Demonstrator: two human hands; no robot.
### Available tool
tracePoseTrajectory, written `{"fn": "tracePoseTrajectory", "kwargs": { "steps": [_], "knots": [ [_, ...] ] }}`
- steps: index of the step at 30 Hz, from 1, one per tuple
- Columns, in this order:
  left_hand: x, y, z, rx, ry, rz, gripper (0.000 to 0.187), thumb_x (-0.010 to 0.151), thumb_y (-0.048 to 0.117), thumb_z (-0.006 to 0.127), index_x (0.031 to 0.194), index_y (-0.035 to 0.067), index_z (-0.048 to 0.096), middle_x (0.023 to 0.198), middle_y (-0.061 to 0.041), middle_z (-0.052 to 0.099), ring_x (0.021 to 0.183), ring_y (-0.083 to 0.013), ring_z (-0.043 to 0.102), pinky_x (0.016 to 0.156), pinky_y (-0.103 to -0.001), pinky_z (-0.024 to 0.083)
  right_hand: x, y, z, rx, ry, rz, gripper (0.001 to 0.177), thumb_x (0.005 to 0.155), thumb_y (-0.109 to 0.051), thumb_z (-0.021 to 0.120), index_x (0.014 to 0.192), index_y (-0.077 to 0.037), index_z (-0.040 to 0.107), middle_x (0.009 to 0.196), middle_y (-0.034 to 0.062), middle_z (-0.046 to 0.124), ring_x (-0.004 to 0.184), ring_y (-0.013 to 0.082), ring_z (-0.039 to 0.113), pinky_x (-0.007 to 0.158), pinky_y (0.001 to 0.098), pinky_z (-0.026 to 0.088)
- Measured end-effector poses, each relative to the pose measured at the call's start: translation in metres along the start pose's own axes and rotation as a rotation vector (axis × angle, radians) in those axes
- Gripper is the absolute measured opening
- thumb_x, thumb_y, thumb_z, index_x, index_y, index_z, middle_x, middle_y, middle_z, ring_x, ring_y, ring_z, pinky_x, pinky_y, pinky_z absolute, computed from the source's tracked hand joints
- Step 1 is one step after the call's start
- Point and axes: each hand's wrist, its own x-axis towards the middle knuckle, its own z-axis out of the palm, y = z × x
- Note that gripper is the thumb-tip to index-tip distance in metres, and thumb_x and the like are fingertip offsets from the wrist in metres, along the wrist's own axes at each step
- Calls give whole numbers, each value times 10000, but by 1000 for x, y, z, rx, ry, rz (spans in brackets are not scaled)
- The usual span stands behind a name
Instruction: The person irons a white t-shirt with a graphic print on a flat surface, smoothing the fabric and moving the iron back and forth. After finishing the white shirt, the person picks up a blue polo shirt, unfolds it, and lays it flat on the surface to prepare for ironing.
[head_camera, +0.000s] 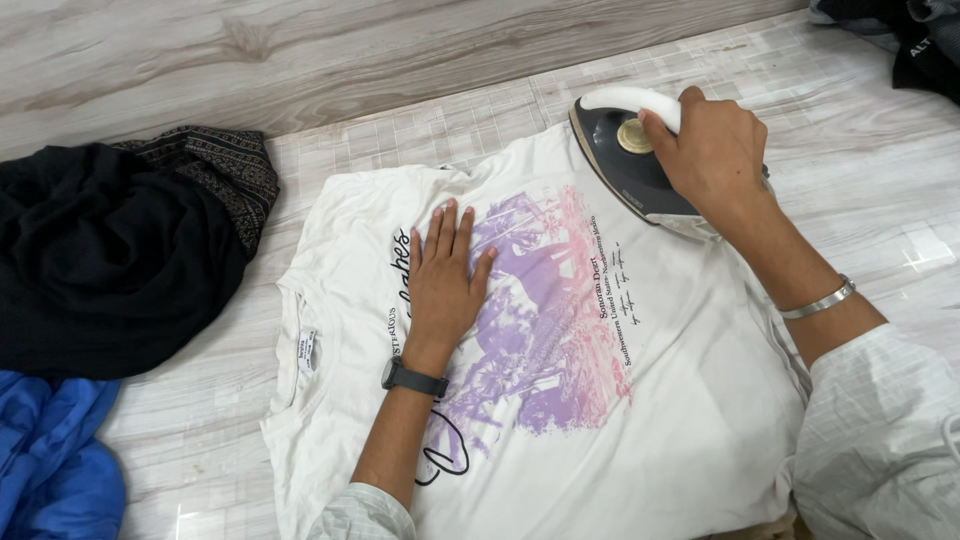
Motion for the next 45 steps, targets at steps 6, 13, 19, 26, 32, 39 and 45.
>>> {"fn": "tracePoseTrajectory", "kwargs": {
  "steps": [6,13,19,26,32,39,45],
  "knots": [
    [1,0,1,15,-18,-9,659,1056,471,441,1568,59,394,1665,-166,299,1557,-311,231,1256,-530,118,-10,6,-17,19,-78,-63,522,1057,-509,629,961,0,690,620,160,660,555,336,666,575,466,524],
    [-4,3,3,30,-17,-9,700,1044,499,442,1568,42,370,1662,-204,271,1561,-336,195,1249,-543,103,-34,19,-28,-49,-27,-56,546,1054,-548,645,922,-22,708,637,146,670,565,306,669,565,447,518],
    [-12,9,3,36,-12,18,710,1050,490,441,1564,7,368,1659,-233,261,1561,-359,182,1244,-567,88,-54,24,-40,-43,-116,25,551,1053,-547,619,958,-11,703,593,142,667,503,287,663,525,426,521],
    [-30,23,-1,8,5,44,701,1054,475,436,1559,-8,375,1660,-248,261,1563,-363,190,1248,-564,87,-97,26,-70,-68,-177,20,518,1028,-546,595,996,-44,715,595,122,673,490,273,662,513,414,508],
    [-41,20,-25,-79,-94,32,617,1062,421,395,1565,64,381,1674,-172,274,1564,-333,190,1257,-558,62,-120,30,-81,-58,-274,68,531,981,-564,591,1104,-71,744,590,128,692,456,265,667,490,405,516],
    [-37,-72,-44,25,68,-361,616,1091,399,305,1563,3,340,1656,-186,259,1549,-321,171,1219,-560,0,-118,-20,-94,176,-382,114,566,869,-540,685,1124,-39,745,638,181,718,488,287,696,502,418,521],
    [-43,-100,-39,-301,385,-543,639,1102,423,227,1518,-12,441,1626,-169,383,1548,-288,268,1264,-480,43,-104,-127,-68,361,-426,-186,553,865,-548,677,1100,-51,742,677,161,739,551,289,712,560,419,540]
  ]
}}
